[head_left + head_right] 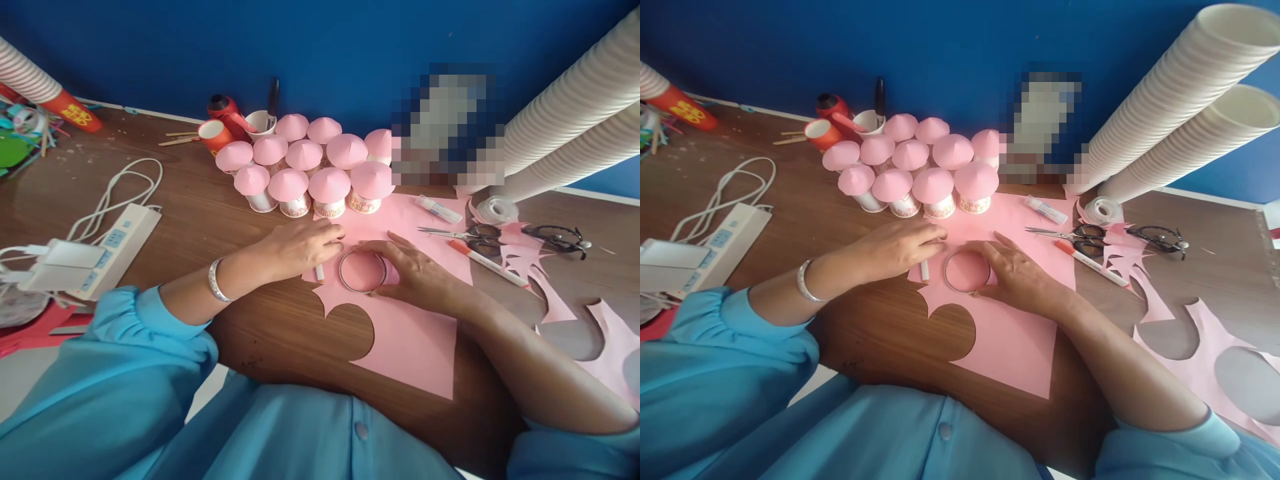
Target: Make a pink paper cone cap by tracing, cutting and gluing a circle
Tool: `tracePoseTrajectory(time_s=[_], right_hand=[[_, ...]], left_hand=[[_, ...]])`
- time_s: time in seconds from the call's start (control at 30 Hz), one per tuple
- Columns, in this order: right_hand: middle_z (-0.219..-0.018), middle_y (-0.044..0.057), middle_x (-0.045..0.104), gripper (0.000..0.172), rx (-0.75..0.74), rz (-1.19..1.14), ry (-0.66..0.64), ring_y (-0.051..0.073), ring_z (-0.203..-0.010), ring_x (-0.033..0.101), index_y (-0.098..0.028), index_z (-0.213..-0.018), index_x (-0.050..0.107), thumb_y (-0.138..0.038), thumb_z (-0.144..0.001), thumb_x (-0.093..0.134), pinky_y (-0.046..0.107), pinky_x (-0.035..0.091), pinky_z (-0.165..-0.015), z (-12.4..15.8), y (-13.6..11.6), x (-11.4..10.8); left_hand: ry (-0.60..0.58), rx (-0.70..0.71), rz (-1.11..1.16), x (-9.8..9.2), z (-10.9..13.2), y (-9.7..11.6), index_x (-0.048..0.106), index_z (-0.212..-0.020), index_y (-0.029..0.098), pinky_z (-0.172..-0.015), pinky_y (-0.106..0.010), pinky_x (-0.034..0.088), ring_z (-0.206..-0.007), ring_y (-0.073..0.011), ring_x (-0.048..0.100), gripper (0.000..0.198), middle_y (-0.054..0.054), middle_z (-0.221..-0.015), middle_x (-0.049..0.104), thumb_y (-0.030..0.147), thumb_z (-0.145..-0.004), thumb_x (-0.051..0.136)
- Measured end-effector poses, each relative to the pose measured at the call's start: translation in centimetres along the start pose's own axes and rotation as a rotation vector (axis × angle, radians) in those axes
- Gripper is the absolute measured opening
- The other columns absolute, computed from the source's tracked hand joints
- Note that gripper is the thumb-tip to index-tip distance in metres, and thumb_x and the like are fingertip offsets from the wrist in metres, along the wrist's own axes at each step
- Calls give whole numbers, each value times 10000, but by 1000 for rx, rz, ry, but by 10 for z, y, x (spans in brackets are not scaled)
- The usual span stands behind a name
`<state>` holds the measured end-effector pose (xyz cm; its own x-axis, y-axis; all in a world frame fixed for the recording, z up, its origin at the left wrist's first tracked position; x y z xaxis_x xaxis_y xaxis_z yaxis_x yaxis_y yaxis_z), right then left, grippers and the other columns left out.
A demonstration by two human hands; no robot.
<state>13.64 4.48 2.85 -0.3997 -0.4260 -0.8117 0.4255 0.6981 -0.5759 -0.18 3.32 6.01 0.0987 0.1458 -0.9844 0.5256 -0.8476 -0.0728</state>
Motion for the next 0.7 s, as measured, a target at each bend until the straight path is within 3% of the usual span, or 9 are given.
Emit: tracePoseTrajectory(time_s=[0.23,0.43,0.53,0.63,0.7], right_hand=[[-1437,94,669,769,-4,15,13,330,-1354,632,-308,-1536,388,-295,-882,791,703,298,-1270,0,0,0],[-1456,89,654,723,6,31,14,348,-1372,610,-317,-1510,416,-295,-889,787,717,274,-1276,0,1,0],[-1454,88,656,716,2,24,11,348,-1370,611,-317,-1515,415,-315,-897,777,725,271,-1272,0,0,0],[-1466,96,649,717,6,27,-2,349,-1382,603,-311,-1520,415,-332,-899,773,721,285,-1268,0,1,0],[-1484,99,637,712,20,27,-21,347,-1396,595,-314,-1524,413,-339,-905,763,711,302,-1266,-1,2,1]], left_hand=[[-152,-36,-29,-12,18,6,605,-752,169,-713,-338,476,-771,-193,573,252,-45,-804,625,-3,-929,556],[-150,-28,-166,-14,39,5,610,-797,180,-691,-342,500,-745,-200,606,261,-31,-789,650,-43,-899,523],[6,-118,-84,-31,52,-2,629,-873,177,-641,-324,522,-753,-191,660,173,-42,-853,701,46,-954,551],[355,-334,212,-62,70,-16,642,-1028,199,-769,-298,603,-904,-168,741,89,-35,-1009,766,129,-988,604],[534,-472,425,-67,82,-25,641,-1018,213,-842,-305,627,-959,-165,761,84,-20,-1009,782,169,-960,684]])
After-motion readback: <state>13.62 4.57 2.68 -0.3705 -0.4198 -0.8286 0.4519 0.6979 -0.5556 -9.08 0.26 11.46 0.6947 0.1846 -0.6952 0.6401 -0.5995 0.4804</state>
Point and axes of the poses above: each hand's wrist, its own z-axis away from the middle knuckle, its own x-axis out of the palm, y = z × x, the point moved 9 cm from there along -z, towards the middle knuckle
